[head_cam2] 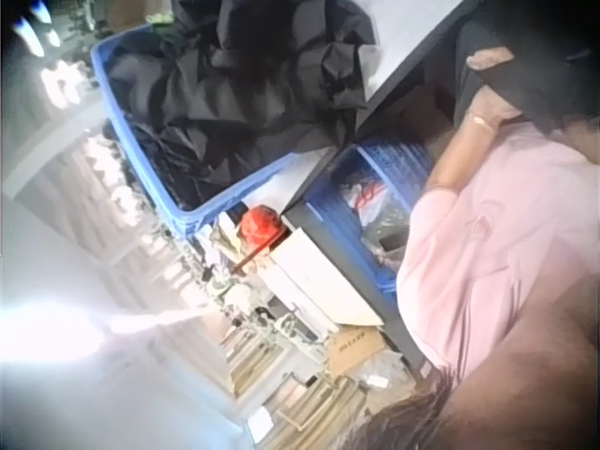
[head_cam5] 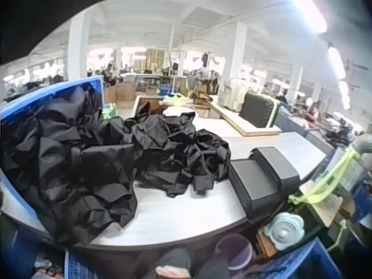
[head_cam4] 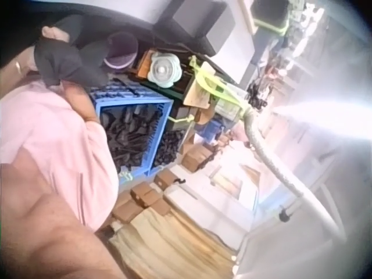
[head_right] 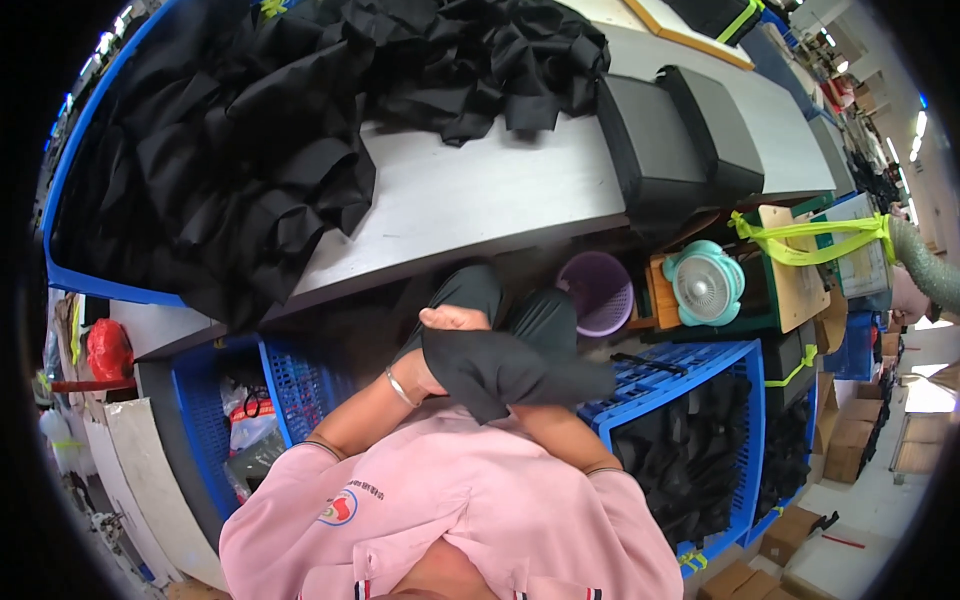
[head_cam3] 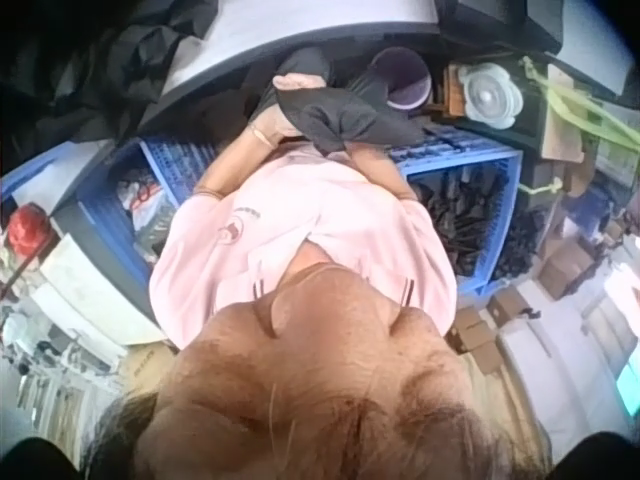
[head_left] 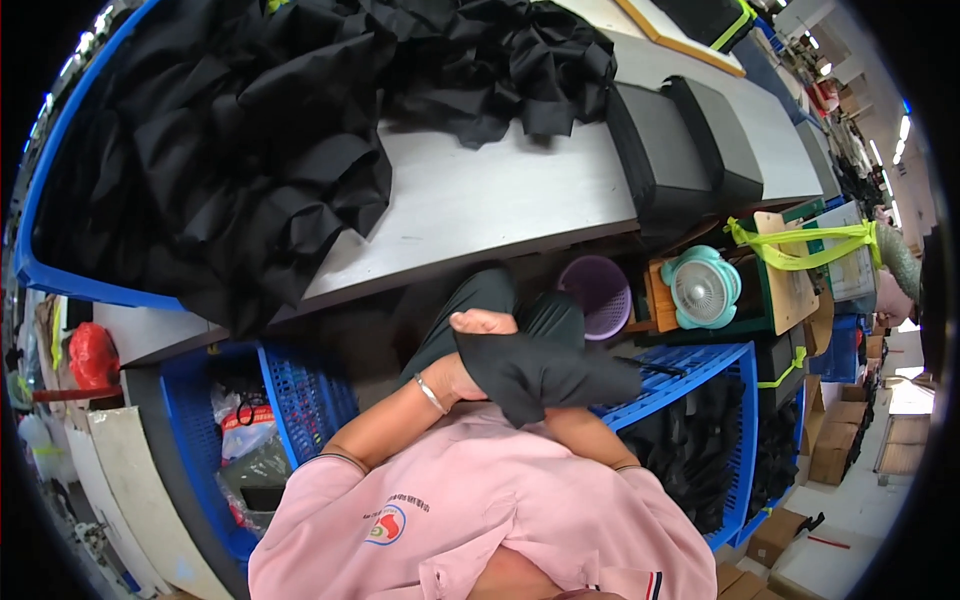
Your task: Folding and inspecting black fabric components at a manufacturing workbench.
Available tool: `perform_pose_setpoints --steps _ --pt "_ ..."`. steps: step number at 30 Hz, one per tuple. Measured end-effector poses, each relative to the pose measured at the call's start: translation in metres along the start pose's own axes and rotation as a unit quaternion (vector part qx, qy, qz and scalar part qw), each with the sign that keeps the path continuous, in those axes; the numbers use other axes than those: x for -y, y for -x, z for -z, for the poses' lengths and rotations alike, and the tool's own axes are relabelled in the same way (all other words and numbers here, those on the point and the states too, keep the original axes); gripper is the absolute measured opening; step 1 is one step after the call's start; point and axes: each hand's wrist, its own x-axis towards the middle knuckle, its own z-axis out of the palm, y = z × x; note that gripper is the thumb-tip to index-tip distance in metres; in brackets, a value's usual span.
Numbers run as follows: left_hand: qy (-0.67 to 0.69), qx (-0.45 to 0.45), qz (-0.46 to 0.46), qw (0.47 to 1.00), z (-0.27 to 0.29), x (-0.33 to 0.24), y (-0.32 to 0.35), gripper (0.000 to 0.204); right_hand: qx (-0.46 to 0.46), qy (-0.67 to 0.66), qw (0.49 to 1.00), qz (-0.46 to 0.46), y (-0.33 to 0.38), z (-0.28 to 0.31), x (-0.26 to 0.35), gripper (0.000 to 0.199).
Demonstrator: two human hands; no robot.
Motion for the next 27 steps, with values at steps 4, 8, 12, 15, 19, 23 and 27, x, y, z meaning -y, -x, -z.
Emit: perform_pose_setpoints --steps 4,8,12,15,19,23,27 --pt "0.820 0.035 0.209 0.532 0.000 0.016 0.000 0.034 0.061 0.044 0.997 -0.020 0.003 0.025 0.018 0.025" --pt "0.981 0.088 0.074 -0.156 -0.007 0.027 -0.045 0.048 0.071 0.130 0.986 -0.072 0.015 0.007 0.030 0.019" --pt "0.870 -0.009 0.119 -0.478 0.014 0.076 -0.083 0.073 0.031 0.120 0.991 -0.059 0.034 0.011 0.015 0.015" --pt "0.904 0.002 0.273 -0.329 -0.005 0.055 -0.078 0.064 0.014 0.118 0.992 -0.051 0.050 0.020 0.005 0.016" --pt "0.782 0.079 0.531 -0.318 -0.077 -0.017 -0.028 0.061 -0.133 0.218 0.966 -0.051 0.046 0.049 0.021 0.017" --pt "0.799 0.085 0.537 -0.257 -0.067 -0.006 -0.005 0.061 -0.178 0.263 0.924 0.213 0.060 0.033 0.068 0.013" --pt "0.889 0.108 0.403 -0.188 -0.030 0.041 -0.013 0.057 -0.088 0.250 0.959 0.095 0.051 0.021 0.071 0.019"
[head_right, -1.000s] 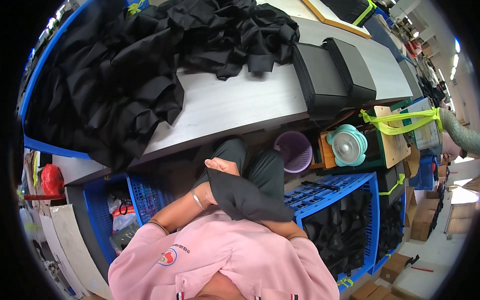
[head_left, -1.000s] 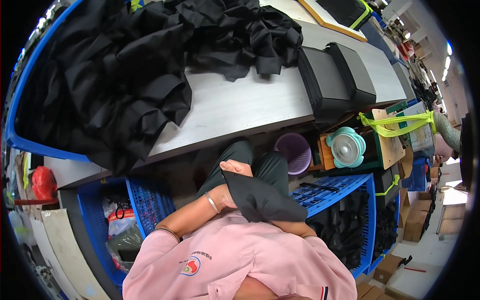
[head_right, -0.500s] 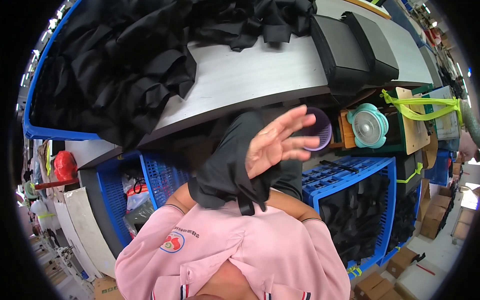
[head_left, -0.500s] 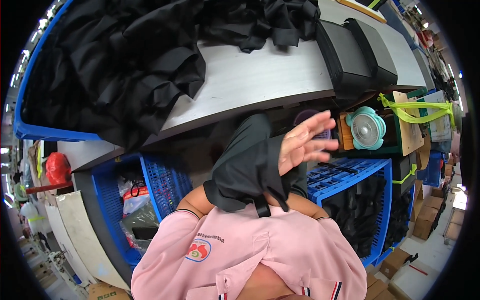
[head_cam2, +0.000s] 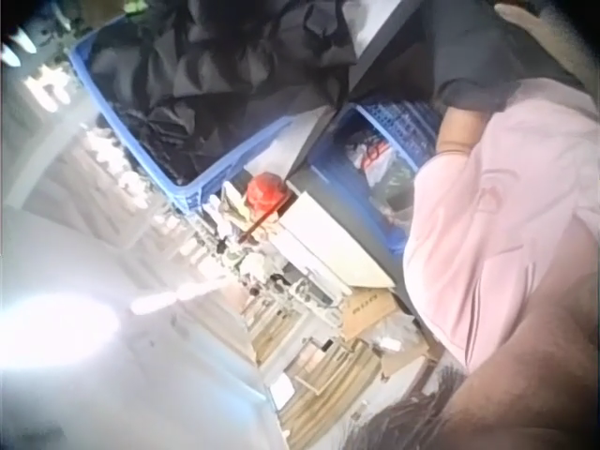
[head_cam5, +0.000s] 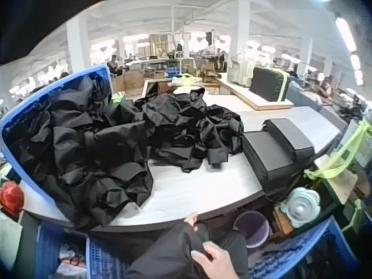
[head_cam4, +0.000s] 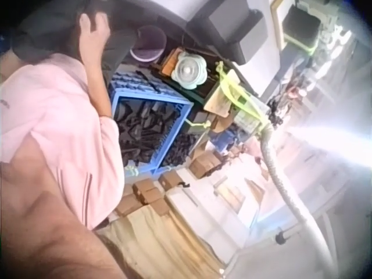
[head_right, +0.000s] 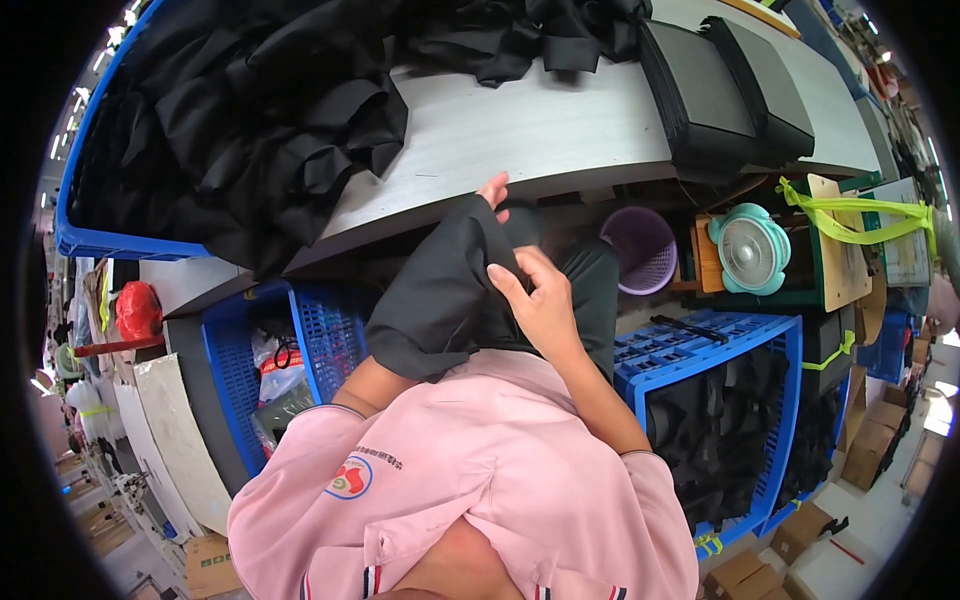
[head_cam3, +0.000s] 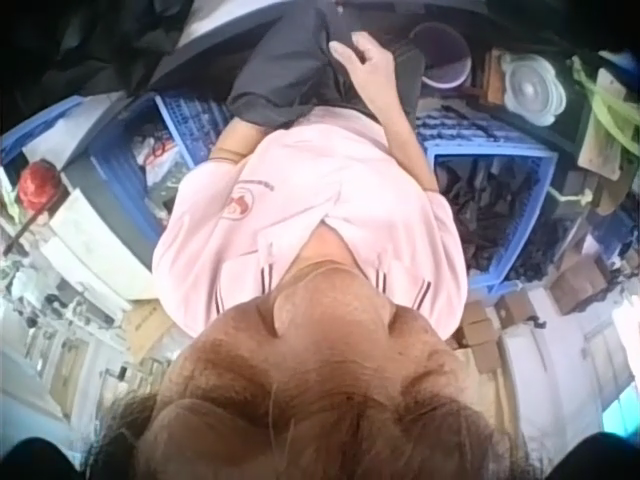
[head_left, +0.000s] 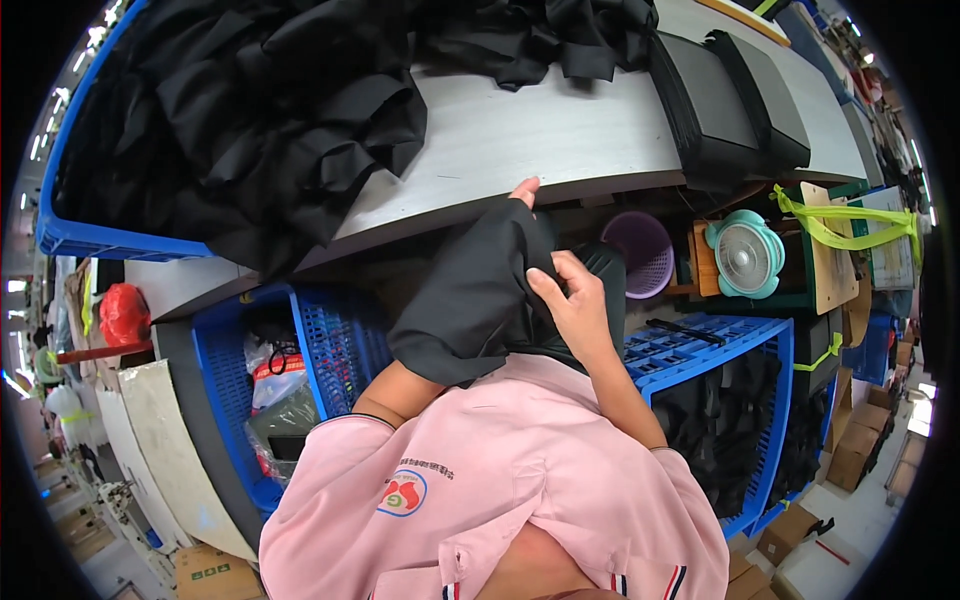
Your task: Folding and inspecting black fabric components at a manufacturing workbench.
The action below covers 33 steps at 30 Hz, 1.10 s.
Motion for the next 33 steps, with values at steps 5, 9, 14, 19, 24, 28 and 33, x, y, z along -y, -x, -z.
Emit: perform_pose_setpoints --steps 5,9,14,19,24,28,33 --pt "-0.099 -0.119 -0.063 0.986 0.013 0.008 -0.013 0.050 0.082 -0.372 0.921 -0.081 0.004 0.025 -0.004 0.010" --pt "0.030 -0.058 0.018 0.998 0.010 0.018 -0.013 0.040 0.006 -0.356 0.931 -0.086 -0.003 0.030 0.014 0.010" --pt "-0.384 0.007 -0.114 0.916 0.016 0.022 0.012 0.039 -0.128 -0.322 0.938 -0.021 -0.057 0.057 0.003 0.016" --pt "-0.577 -0.021 -0.356 0.734 0.035 0.029 0.043 0.039 -0.181 -0.129 0.972 0.075 -0.031 0.045 0.023 0.036" --pt "-0.447 -0.020 -0.271 0.853 0.042 0.036 0.034 0.051 -0.175 0.286 0.912 0.236 -0.018 0.026 0.007 0.067" --pt "-0.371 0.060 -0.243 0.894 0.010 0.013 0.024 0.047 -0.132 0.264 0.930 0.218 -0.036 0.028 0.004 0.041" --pt "-0.501 0.066 -0.245 0.827 0.084 0.011 0.002 0.043 0.162 0.142 0.953 0.215 -0.036 0.056 0.009 0.011"
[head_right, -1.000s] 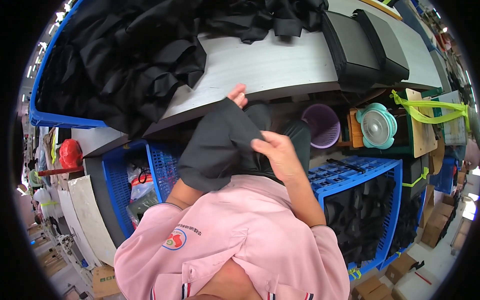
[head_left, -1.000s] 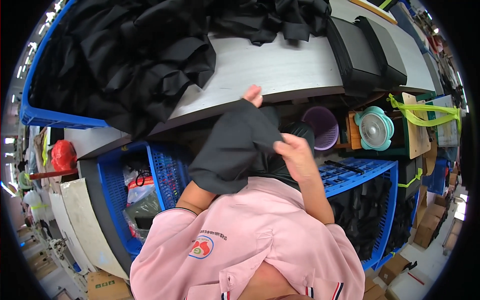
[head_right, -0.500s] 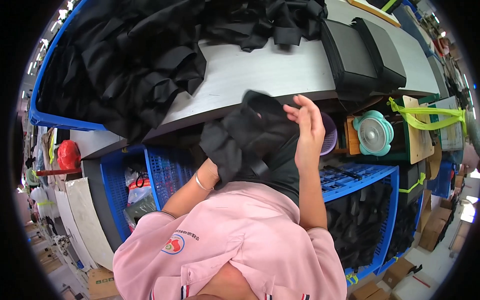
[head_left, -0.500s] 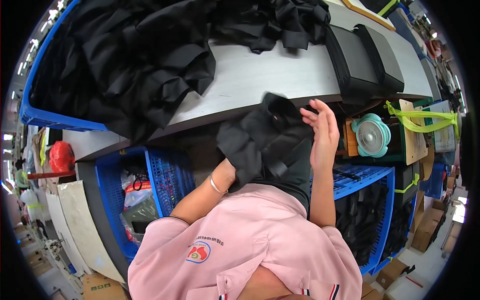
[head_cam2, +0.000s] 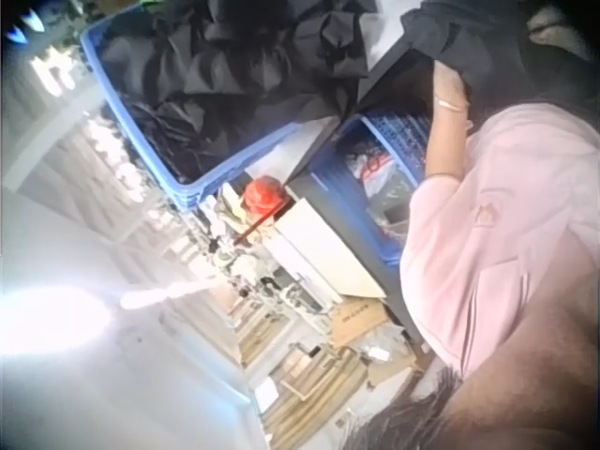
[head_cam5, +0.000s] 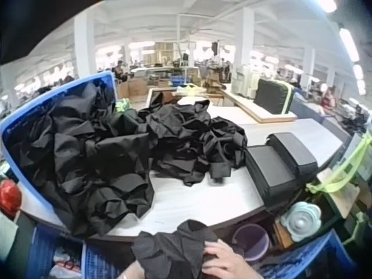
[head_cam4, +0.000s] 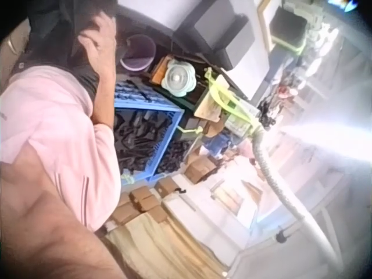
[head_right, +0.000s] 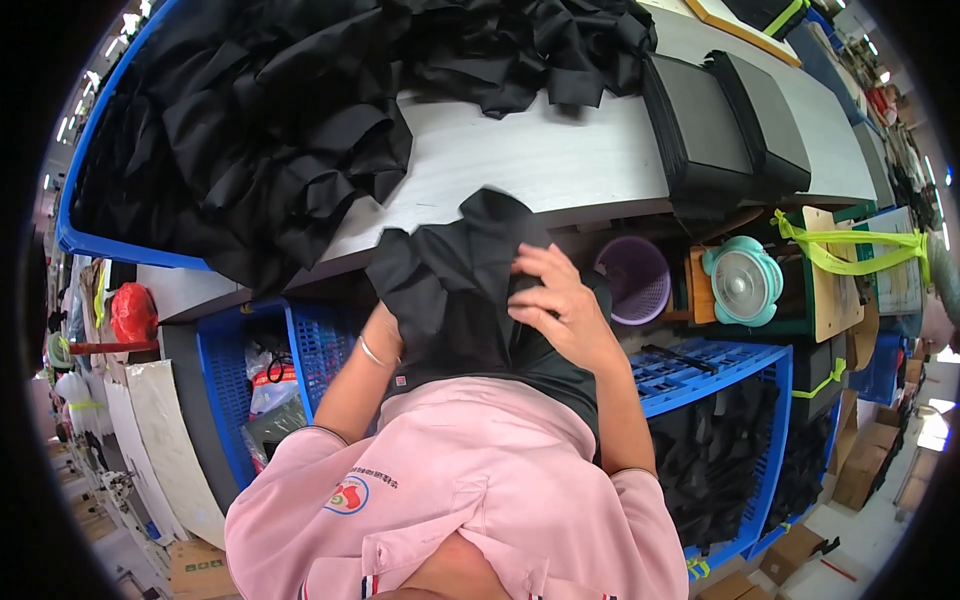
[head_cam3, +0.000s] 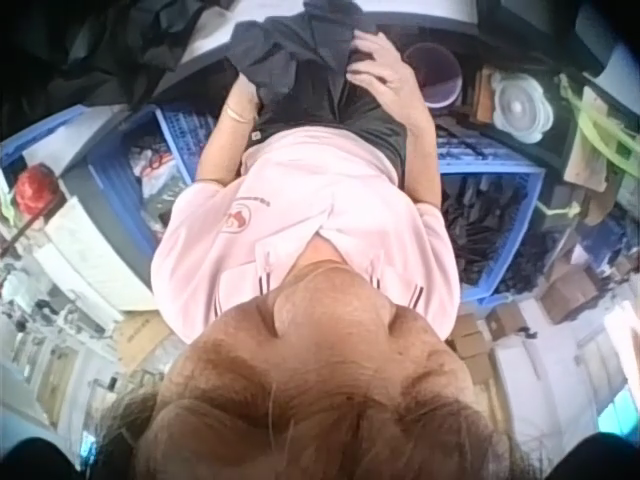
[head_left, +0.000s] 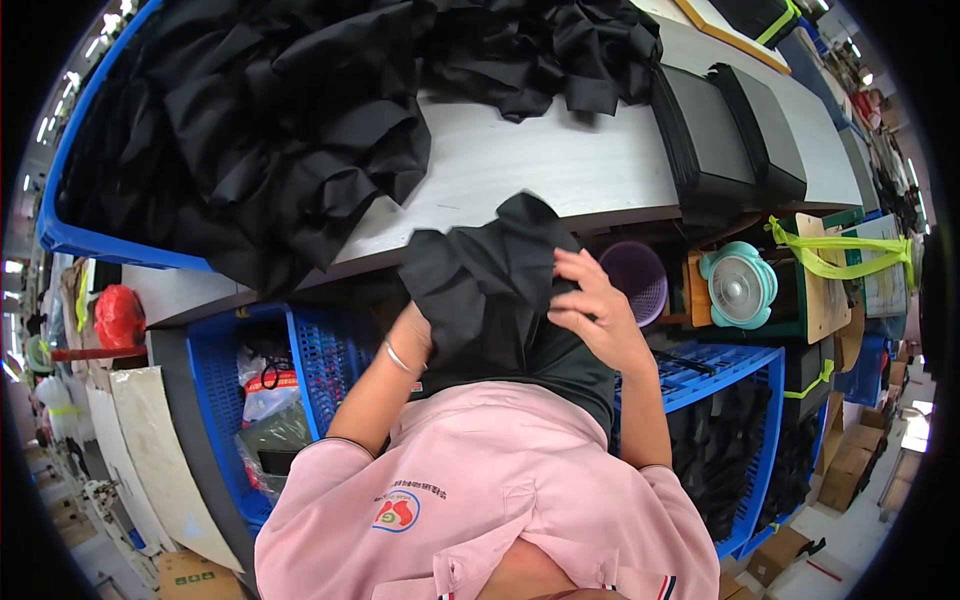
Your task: Folding and inspecting black fabric components at a manufacturing workbench.
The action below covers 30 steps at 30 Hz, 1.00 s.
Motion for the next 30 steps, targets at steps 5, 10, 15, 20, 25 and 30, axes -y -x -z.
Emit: perform_pose_setpoints --steps 5,10,15,20,25,30 --pt "0.523 -0.052 0.019 0.851 0.004 0.048 0.016 0.038 -0.113 0.005 0.989 -0.096 -0.015 0.030 0.006 0.012" --pt "0.372 -0.015 0.255 0.892 0.003 0.022 -0.018 0.036 -0.271 -0.136 0.943 -0.139 -0.078 0.043 -0.017 0.020" --pt "0.378 -0.151 0.179 0.895 -0.025 -0.017 -0.042 0.038 -0.316 -0.091 0.942 -0.074 -0.117 0.039 -0.077 0.036" --pt "0.274 -0.319 0.177 0.890 0.011 0.003 -0.047 0.029 -0.414 -0.076 0.882 -0.211 -0.064 -0.007 -0.095 0.025" --pt "0.357 -0.289 0.177 0.870 0.018 0.027 -0.117 0.046 -0.249 -0.499 0.799 -0.225 -0.074 -0.043 -0.081 0.040" --pt "0.593 -0.086 0.239 0.764 -0.007 0.027 -0.141 0.048 -0.202 -0.709 0.648 -0.192 -0.073 -0.038 -0.114 0.050"
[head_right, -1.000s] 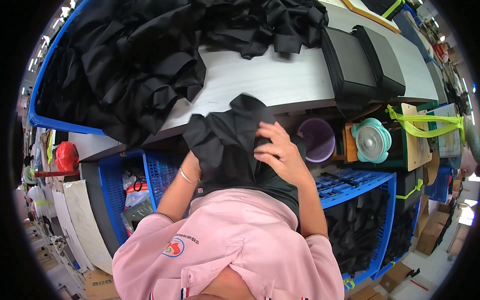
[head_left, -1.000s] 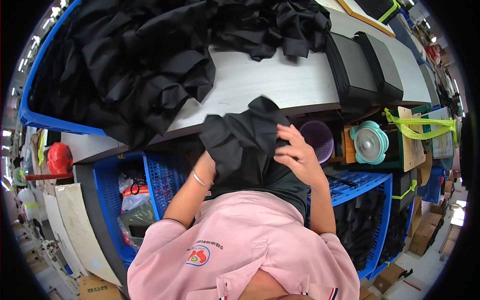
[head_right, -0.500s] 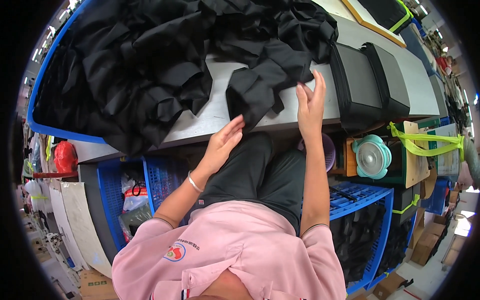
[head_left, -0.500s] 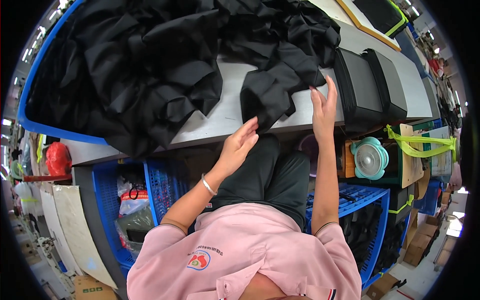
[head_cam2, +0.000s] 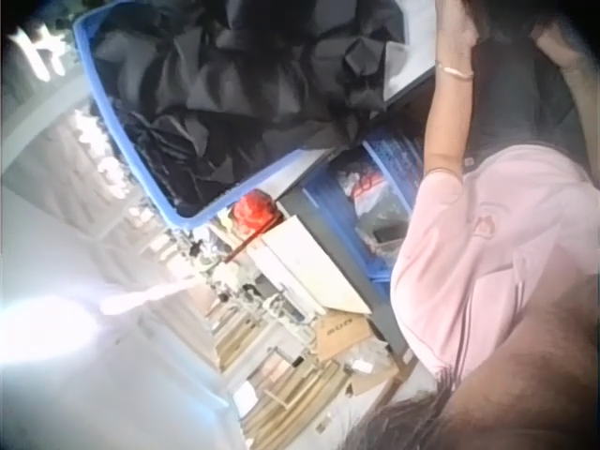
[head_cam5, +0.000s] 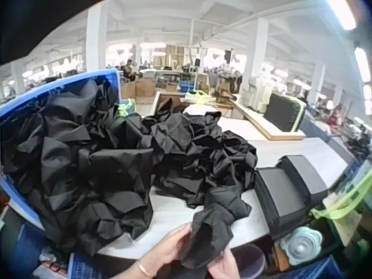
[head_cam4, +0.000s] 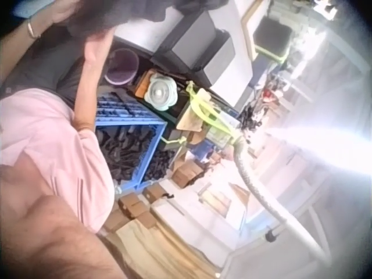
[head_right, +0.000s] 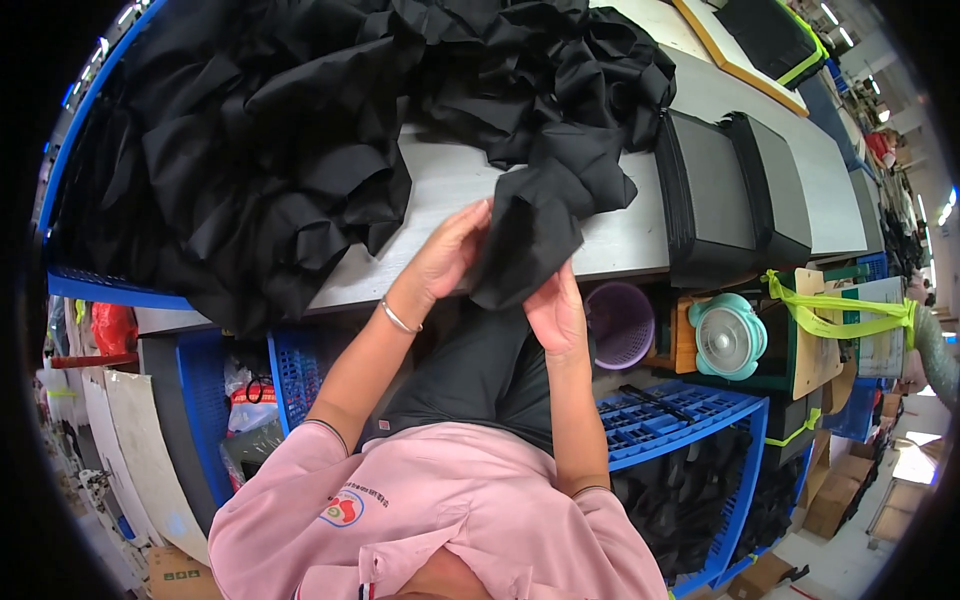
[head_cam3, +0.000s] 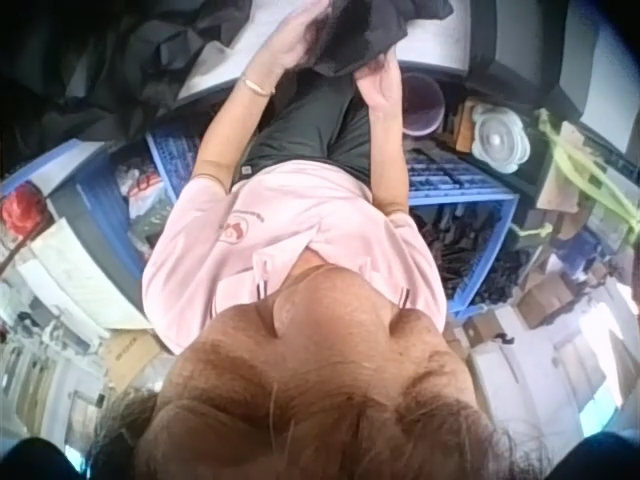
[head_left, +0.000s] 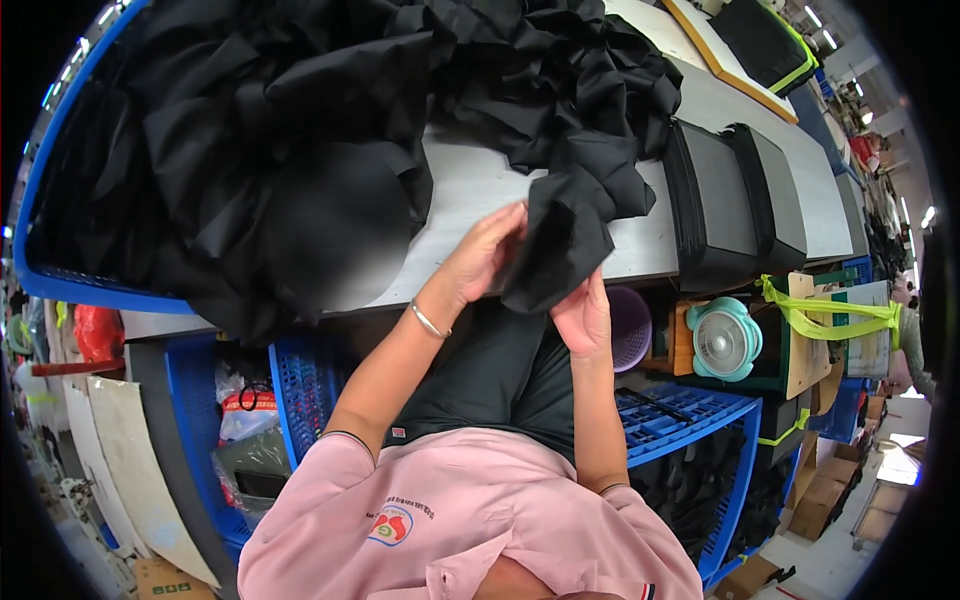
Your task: Folding and inspecting black fabric components at a manufacturing workbench.
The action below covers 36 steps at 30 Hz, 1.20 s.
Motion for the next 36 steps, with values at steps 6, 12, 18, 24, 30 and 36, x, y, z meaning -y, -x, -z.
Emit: perform_pose_setpoints --steps 6,12,18,24,30,36 --pt "0.246 0.127 0.115 0.954 -0.011 0.012 0.000 0.047 -0.041 -0.092 0.995 0.010 0.014 0.031 0.015 0.058" --pt "0.305 0.112 0.153 0.933 -0.023 0.006 -0.014 0.041 0.021 0.056 0.997 0.046 0.003 0.011 0.034 0.052" --pt "-0.054 0.051 0.012 0.997 -0.005 0.005 0.007 0.030 -0.048 0.525 0.838 0.140 -0.001 -0.039 0.045 0.016" --pt "-0.376 -0.226 -0.256 0.862 0.010 0.012 0.023 0.046 -0.202 0.721 0.577 0.327 -0.007 -0.015 0.034 0.014" --pt "-0.246 -0.226 -0.199 0.921 -0.011 0.027 0.040 0.044 -0.150 0.488 0.849 0.132 0.022 -0.056 -0.017 0.031" --pt "-0.410 -0.245 -0.298 0.826 -0.003 -0.009 0.031 0.051 -0.232 0.762 0.551 0.248 -0.010 0.013 0.025 0.037"
